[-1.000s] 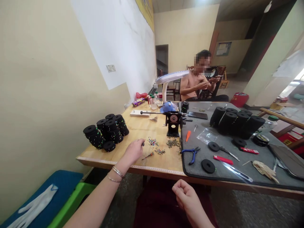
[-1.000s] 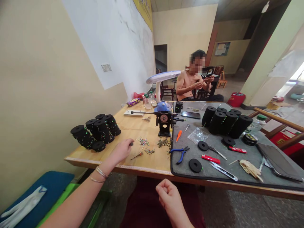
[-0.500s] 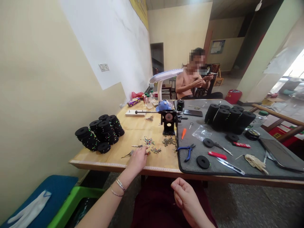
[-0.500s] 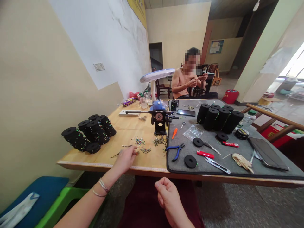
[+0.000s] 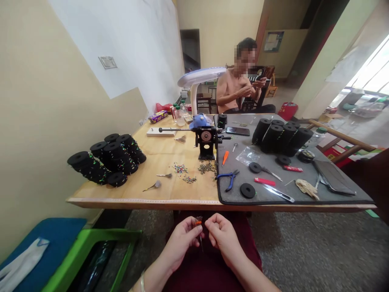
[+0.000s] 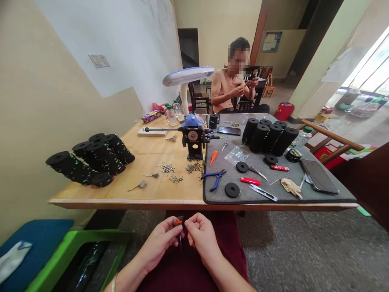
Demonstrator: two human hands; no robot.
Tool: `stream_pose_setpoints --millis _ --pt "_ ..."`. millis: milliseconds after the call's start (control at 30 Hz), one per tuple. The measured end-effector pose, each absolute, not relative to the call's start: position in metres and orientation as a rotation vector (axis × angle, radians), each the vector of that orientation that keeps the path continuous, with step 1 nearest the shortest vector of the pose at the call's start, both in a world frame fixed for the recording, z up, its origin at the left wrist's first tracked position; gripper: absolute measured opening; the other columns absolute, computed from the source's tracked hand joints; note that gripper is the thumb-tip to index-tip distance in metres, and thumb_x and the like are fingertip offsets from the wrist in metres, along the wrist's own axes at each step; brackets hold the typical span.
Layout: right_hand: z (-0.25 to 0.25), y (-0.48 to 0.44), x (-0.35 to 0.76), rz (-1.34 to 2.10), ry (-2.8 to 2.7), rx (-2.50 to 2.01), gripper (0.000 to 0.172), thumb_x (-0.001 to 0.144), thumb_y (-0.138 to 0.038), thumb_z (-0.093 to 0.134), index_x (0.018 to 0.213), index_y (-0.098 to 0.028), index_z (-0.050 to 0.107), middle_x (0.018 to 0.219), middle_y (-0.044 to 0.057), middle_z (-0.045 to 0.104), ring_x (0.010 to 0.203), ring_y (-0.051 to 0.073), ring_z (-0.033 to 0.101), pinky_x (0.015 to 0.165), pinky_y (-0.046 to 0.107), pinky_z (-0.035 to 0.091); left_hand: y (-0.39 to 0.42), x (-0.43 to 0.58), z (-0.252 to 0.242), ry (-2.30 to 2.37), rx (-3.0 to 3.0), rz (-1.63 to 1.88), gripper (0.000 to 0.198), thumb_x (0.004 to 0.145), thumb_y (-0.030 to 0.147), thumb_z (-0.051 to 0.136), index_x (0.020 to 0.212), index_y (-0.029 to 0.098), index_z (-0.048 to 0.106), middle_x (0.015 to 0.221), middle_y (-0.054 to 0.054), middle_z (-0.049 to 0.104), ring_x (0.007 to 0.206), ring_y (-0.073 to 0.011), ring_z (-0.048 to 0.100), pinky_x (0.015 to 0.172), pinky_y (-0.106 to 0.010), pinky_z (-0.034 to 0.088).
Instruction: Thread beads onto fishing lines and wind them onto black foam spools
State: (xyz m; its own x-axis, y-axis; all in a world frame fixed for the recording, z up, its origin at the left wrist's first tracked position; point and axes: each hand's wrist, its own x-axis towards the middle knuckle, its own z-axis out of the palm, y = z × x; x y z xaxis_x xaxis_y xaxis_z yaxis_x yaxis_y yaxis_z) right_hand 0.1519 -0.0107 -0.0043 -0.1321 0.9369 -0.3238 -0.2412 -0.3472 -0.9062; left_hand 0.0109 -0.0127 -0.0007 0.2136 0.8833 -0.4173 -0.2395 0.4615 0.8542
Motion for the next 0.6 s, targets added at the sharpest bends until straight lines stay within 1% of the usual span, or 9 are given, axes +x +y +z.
stream_pose_setpoints --millis 167,300,400,500,600 --pt "-0.0080 -0.0094 0.1498 1.620 -0.951 -1.234 0.041 0.068 -0.055 0.066 0.067 -0.019 0.048 0.036 -0.009 0.048 0.031 0.004 0.028 0.035 0.017 0.017 -0.0133 0.0114 -0.0028 1.109 0.875 0.868 0.026 0.070 0.035 0.072 0.075 0.015 0.057 0.066 0.000 0.059 0.060 -0.0113 0.053 0.049 -0.019 0.043" --pt "-0.0115 -0.0101 0.1484 1.559 -1.019 -1.263 0.037 0.071 -0.051 0.066 0.066 -0.019 0.049 0.036 -0.009 0.046 0.031 0.004 0.030 0.036 0.018 0.019 -0.0143 0.0124 -0.0031 1.156 1.001 0.870 0.027 0.072 0.038 0.069 0.072 0.015 0.055 0.063 0.001 0.058 0.053 -0.0099 0.051 0.048 -0.020 0.042" --pt "-0.0130 -0.0107 0.1488 1.499 -1.090 -1.280 0.034 0.072 -0.049 0.065 0.066 -0.019 0.051 0.036 -0.009 0.045 0.032 0.005 0.032 0.036 0.018 0.021 -0.0146 0.0139 -0.0010 1.214 1.052 0.880 0.028 0.070 0.039 0.069 0.069 0.016 0.053 0.058 0.003 0.054 0.050 -0.0091 0.048 0.046 -0.019 0.041" --pt "-0.0127 -0.0107 0.1496 1.459 -1.132 -1.293 0.031 0.074 -0.046 0.064 0.067 -0.019 0.051 0.036 -0.009 0.045 0.032 0.006 0.034 0.037 0.018 0.023 -0.0150 0.0151 0.0005 1.234 1.078 0.888 0.027 0.070 0.038 0.069 0.068 0.016 0.053 0.057 0.004 0.052 0.049 -0.0084 0.047 0.046 -0.019 0.041" --pt "-0.0116 -0.0101 0.1498 1.454 -1.139 -1.300 0.029 0.075 -0.043 0.063 0.066 -0.019 0.051 0.036 -0.009 0.045 0.032 0.005 0.033 0.038 0.018 0.024 -0.0156 0.0156 0.0003 1.199 1.039 0.896 0.027 0.071 0.037 0.069 0.069 0.016 0.053 0.060 0.003 0.054 0.052 -0.0089 0.050 0.048 -0.019 0.043"
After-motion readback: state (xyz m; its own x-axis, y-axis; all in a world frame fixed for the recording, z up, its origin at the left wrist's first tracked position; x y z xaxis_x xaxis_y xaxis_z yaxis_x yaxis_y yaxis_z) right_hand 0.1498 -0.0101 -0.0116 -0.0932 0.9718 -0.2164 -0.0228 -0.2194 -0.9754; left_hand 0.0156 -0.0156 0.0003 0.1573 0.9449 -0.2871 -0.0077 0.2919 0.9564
